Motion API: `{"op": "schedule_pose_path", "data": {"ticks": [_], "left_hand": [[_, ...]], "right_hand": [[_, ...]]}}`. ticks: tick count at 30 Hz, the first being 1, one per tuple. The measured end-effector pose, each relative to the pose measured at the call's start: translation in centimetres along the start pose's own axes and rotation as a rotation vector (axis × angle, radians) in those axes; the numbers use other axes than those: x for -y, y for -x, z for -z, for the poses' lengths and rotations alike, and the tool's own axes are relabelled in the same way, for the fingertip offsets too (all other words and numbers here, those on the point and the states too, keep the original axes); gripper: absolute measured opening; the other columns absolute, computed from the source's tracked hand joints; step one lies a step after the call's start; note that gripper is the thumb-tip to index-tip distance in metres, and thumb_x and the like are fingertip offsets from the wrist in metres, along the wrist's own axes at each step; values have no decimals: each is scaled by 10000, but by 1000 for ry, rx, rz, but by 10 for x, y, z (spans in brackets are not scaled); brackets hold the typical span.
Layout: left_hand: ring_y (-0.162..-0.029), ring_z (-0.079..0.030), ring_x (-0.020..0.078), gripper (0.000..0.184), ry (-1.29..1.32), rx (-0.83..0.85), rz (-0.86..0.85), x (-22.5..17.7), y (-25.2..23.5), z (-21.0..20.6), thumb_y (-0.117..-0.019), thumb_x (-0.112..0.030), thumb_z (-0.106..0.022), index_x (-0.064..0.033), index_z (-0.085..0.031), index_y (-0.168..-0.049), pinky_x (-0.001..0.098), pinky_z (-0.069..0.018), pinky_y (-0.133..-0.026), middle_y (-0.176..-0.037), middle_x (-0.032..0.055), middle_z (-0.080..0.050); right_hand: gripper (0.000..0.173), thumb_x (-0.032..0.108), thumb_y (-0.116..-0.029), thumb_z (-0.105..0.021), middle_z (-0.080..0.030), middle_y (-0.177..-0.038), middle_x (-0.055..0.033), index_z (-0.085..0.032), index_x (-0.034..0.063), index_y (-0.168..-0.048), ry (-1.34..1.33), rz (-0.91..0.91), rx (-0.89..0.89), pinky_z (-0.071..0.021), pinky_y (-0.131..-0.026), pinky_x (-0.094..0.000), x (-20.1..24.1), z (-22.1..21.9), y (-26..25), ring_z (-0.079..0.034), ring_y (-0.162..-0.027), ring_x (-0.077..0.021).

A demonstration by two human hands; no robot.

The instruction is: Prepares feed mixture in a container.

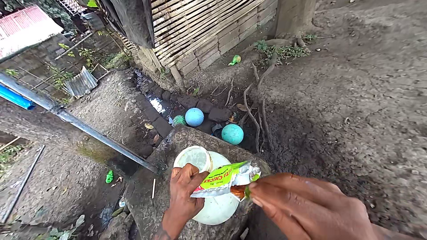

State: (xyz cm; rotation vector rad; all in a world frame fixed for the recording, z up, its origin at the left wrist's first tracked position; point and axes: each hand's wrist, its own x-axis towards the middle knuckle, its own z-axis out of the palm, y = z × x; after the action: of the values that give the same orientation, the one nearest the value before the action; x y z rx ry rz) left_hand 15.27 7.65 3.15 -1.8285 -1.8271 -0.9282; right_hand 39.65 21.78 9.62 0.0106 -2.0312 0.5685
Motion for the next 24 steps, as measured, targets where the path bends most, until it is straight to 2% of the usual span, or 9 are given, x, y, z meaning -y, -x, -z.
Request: {"op": "schedule_pose_path", "data": {"ticks": [4,7,15,17,20,24], "left_hand": [[-735,-492,112,430,-27,-3,-10,-2,-1,-2,-1058,-470,-415,-178,-710,-945,293,-366,-770,-773,9,-516],[-731,-493,115,408,-42,-8,-17,-5,-1,-3,-1043,-452,-440,-169,-711,-930,297,-365,-768,-773,13,-520],[-726,-495,99,357,-47,-11,17,-6,-1,-2,-1013,-425,-467,-210,-747,-958,290,-364,-769,-763,3,-520],[-723,-489,96,364,-49,-11,16,-4,1,-1,-1025,-429,-459,-213,-745,-963,286,-361,-763,-762,0,-514],[-716,-474,87,364,-69,-15,11,-3,2,-2,-1065,-461,-437,-224,-702,-983,279,-355,-746,-773,-13,-497],[-705,-484,90,369,-76,-19,26,-3,1,-1,-1063,-449,-452,-210,-714,-961,282,-367,-739,-760,-11,-508]], "right_hand": [[162,177,-1007,-661,-717,-897,-59,-730,31,-1017,-118,-144,-141,-562,-729,-118,-12,-7,2,-681,-837,-13],[160,175,-997,-683,-699,-883,-42,-739,27,-1023,-186,-198,-182,-586,-692,-125,-12,-13,5,-684,-799,-6],[131,156,-1028,-625,-711,-960,-82,-691,43,-1038,-170,13,-9,-556,-827,-147,-10,-8,10,-688,-931,-69],[165,192,-1036,-624,-709,-941,-61,-705,49,-1040,-219,-41,-39,-567,-776,-142,-16,-12,11,-686,-881,-42],[162,175,-1017,-657,-707,-880,-11,-733,32,-1027,-420,-208,-104,-612,-632,-155,-23,-19,9,-683,-715,-9],[118,135,-1010,-659,-722,-891,11,-726,43,-1042,-594,-332,-164,-622,-588,-185,-27,-20,6,-684,-661,-32]]}}
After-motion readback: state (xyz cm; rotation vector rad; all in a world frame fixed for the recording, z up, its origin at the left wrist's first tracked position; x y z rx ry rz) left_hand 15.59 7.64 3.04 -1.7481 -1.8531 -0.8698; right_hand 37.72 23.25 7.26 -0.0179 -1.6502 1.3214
